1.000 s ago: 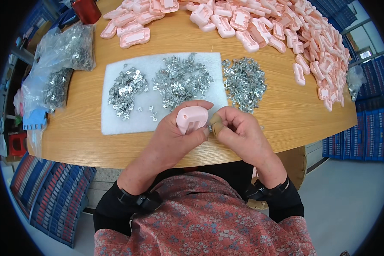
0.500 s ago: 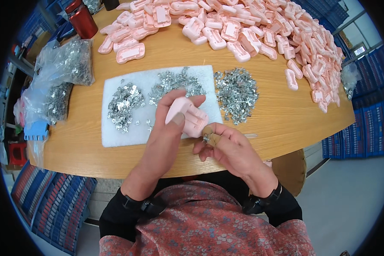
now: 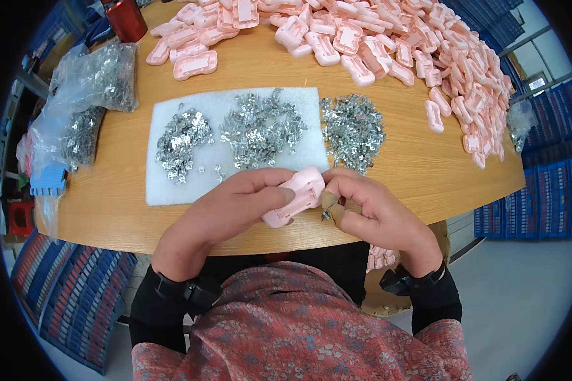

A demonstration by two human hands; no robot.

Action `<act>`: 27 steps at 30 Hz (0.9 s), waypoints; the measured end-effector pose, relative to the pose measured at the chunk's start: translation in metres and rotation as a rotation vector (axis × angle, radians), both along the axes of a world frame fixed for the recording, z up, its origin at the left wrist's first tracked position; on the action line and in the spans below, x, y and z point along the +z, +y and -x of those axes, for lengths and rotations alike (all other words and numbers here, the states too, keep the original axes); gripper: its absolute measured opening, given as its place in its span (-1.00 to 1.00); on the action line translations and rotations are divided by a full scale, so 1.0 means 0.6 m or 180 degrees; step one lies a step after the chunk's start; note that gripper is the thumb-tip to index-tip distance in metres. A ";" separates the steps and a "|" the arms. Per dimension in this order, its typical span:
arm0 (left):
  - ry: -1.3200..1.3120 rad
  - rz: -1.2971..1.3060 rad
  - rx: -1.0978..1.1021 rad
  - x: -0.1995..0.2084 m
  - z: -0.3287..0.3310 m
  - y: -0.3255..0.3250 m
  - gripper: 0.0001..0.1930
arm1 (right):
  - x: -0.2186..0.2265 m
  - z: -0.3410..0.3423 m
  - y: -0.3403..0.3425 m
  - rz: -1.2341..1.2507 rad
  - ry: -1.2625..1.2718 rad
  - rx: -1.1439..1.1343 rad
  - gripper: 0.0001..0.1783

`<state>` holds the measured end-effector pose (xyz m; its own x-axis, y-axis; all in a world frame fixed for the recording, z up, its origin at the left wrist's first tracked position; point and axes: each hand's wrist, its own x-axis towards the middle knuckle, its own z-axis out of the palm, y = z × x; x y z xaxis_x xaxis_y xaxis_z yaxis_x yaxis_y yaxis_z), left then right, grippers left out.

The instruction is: The person repeatedly picks up pink plastic housings and small metal components, inserts the metal pieces into the housings, and places the assembled units into a cardboard box. The process is continuous and repetitive throughout the clip.

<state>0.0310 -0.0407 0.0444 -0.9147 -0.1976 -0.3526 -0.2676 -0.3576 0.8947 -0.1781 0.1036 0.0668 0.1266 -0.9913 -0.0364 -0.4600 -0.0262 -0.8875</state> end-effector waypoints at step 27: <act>0.0211 -0.1317 0.0890 -0.053 0.019 0.071 -0.61 | -0.079 -0.075 0.008 0.1400 0.1675 -0.1263 -0.64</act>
